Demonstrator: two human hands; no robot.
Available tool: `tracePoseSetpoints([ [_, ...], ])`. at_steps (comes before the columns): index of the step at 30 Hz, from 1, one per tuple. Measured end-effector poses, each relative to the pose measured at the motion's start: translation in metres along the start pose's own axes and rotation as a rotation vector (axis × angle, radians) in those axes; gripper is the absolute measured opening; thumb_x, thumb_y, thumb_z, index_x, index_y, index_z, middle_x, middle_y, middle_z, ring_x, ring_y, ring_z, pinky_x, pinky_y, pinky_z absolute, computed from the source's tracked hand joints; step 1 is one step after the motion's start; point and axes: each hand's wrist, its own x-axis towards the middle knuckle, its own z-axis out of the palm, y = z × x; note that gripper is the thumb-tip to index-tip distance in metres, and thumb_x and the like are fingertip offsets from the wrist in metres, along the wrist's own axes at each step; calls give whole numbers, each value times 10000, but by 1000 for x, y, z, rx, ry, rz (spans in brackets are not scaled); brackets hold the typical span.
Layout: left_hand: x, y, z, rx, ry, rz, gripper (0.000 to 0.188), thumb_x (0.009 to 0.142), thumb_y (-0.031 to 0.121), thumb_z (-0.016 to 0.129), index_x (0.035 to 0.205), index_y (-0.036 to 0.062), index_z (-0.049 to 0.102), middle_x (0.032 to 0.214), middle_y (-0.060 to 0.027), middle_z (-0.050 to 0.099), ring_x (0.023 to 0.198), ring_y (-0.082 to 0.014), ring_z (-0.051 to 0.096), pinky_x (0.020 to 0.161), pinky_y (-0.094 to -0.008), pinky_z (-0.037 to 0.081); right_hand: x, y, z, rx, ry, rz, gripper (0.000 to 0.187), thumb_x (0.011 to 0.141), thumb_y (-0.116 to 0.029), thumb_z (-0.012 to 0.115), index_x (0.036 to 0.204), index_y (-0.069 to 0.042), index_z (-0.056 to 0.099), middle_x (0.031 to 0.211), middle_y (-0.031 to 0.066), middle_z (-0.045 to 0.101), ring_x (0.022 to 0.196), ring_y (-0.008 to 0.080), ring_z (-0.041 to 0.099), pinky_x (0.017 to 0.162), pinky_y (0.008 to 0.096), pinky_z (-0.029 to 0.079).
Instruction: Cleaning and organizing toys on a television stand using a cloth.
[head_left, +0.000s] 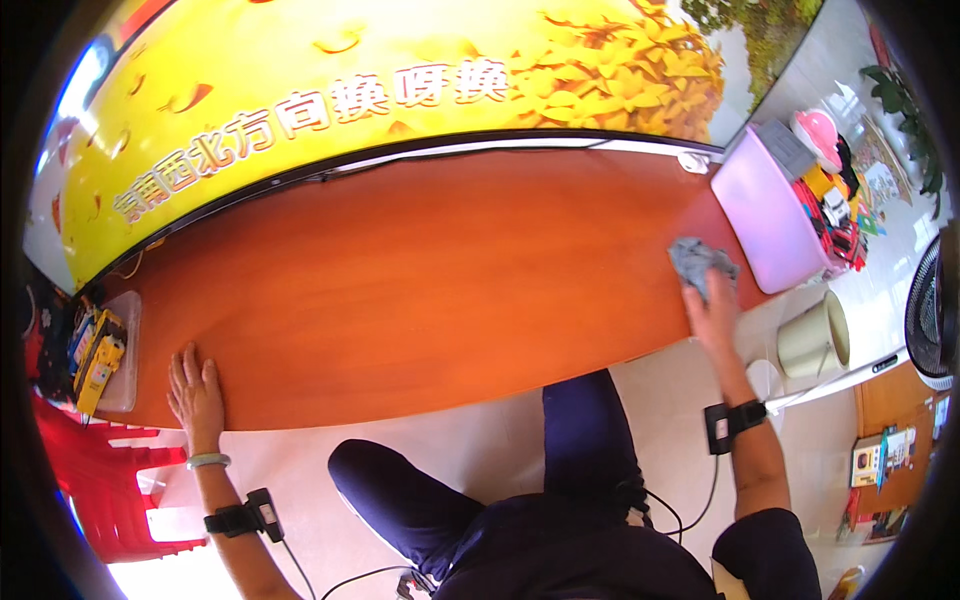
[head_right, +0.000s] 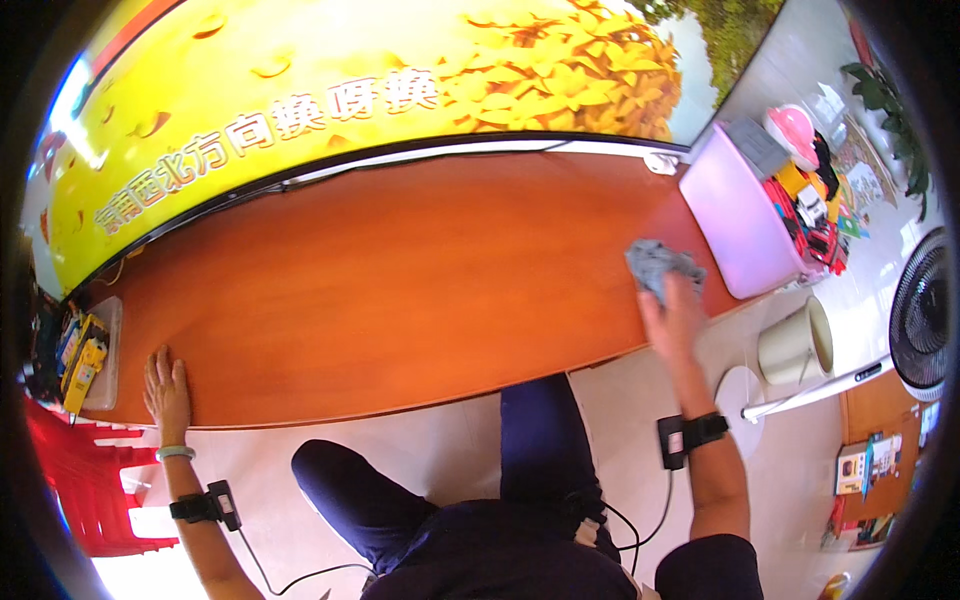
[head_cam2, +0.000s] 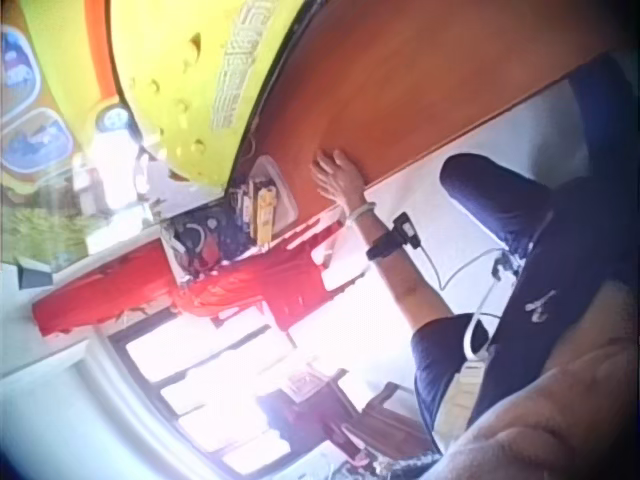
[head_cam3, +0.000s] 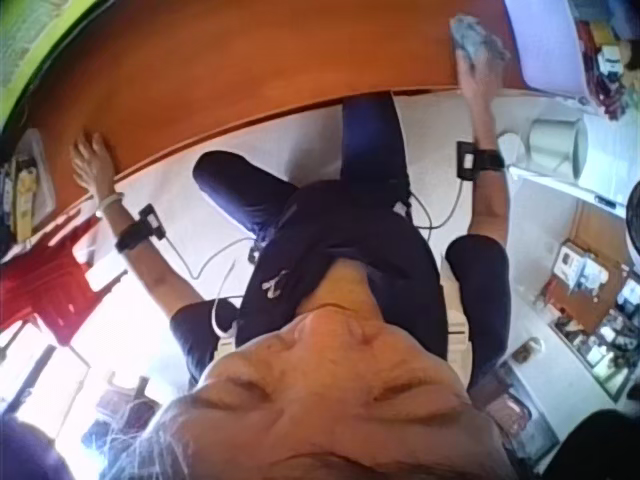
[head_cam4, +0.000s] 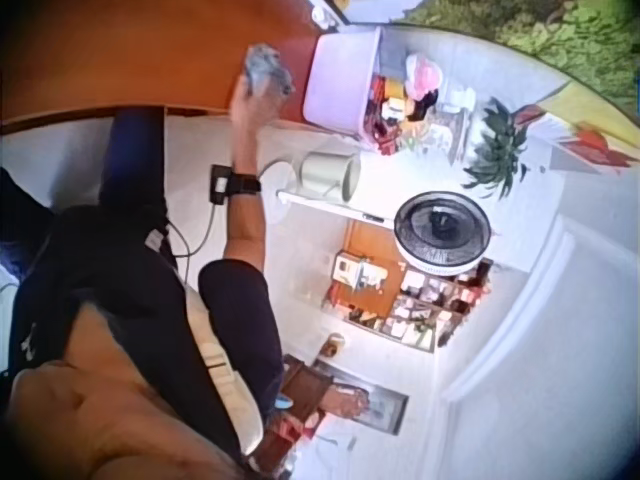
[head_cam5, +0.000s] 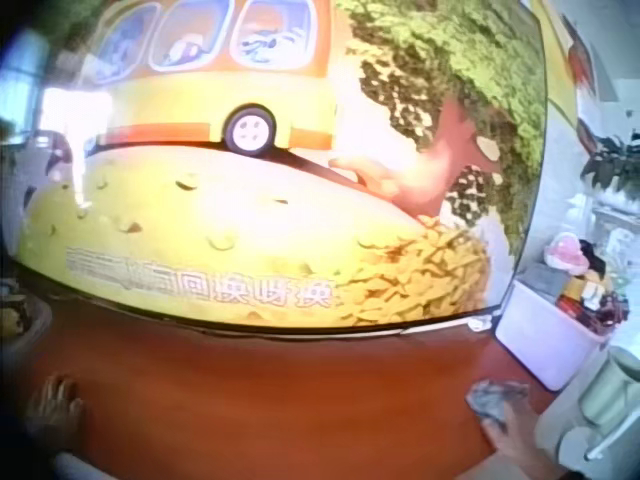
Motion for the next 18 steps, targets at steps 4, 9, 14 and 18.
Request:
tracePoseSetpoints([
  [4, 5, -5, -5, -24, -3, 31, 575, 1038, 483, 369, 1539, 202, 348, 1607, -166, 278, 1475, -348, 279, 1162, -574, 245, 0, -196, 2, 376, -32, -189, 439, 781, -215, 735, 1175, -55, 626, 1231, 232, 589, 1176, 421, 543, 976, 557, 425],
  [9, -3, 51, -22, 41, -68, 141, 560, 1032, 387, 457, 1527, 144, 364, 1581, -249, 279, 1434, -433, 317, 1152, -533, 308, -17, -385, 12, 778, -52, -598, 336, 858, -268, 603, 1182, -188, 637, 1307, 190, 580, 1305, 374, 495, 1068, 683, 319],
  [14, -44, 110, -29, -221, 105, 631, 551, 1015, 340, 494, 1499, 90, 412, 1602, -237, 250, 1465, -444, 258, 1183, -522, 254, -21, -388, 23, 856, -86, -669, 344, 901, -255, 550, 1232, -190, 615, 1383, 184, 544, 1326, 366, 491, 1085, 615, 365],
  [18, -79, 143, -44, -245, 13, 755, 562, 1000, 330, 502, 1489, 63, 428, 1628, -223, 204, 1506, -420, 173, 1209, -525, 170, -13, -235, -1, 636, -138, -532, 605, 731, -395, 772, 1278, -205, 598, 1400, 164, 532, 1314, 379, 500, 1063, 569, 419],
])
